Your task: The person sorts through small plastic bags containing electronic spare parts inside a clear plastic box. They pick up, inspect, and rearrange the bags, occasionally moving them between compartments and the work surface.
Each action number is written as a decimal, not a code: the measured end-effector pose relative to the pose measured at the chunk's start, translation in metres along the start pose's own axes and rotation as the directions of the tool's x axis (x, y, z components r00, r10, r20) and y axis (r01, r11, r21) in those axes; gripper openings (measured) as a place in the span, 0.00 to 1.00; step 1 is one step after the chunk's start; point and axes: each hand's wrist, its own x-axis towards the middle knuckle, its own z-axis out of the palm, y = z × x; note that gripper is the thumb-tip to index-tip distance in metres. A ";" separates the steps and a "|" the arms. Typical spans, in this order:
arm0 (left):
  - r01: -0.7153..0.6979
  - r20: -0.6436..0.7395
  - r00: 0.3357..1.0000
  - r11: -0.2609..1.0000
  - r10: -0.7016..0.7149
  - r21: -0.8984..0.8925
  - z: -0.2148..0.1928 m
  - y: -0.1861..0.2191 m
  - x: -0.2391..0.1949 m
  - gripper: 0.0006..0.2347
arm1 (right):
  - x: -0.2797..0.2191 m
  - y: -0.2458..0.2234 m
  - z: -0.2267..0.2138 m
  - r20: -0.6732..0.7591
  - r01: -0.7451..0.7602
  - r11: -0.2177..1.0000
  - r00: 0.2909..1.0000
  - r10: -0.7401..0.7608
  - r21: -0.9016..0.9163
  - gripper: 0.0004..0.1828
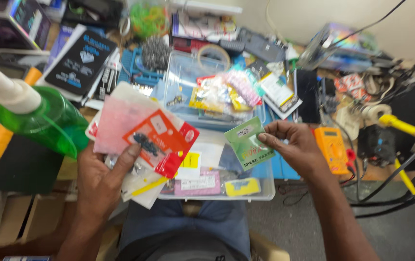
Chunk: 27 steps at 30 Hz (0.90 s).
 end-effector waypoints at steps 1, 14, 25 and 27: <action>0.009 0.001 1.000 1.000 -0.009 0.009 0.001 0.002 0.002 0.14 | 0.003 0.005 -0.001 -0.036 0.001 0.997 0.999 0.001 0.075 0.11; 0.050 -0.027 0.998 0.997 -0.049 0.062 0.001 -0.004 0.003 0.16 | 0.005 0.014 -0.004 -0.214 0.057 0.949 0.977 0.011 0.310 0.15; 0.132 -0.031 0.991 0.991 -0.131 0.010 0.000 -0.008 0.004 0.15 | 0.001 0.011 -0.002 -0.214 0.041 0.936 0.976 0.038 0.350 0.17; 0.145 -0.033 0.989 0.989 -0.145 -0.002 0.001 -0.008 0.005 0.15 | 0.001 0.007 -0.002 -0.218 0.032 0.939 0.975 0.047 0.343 0.17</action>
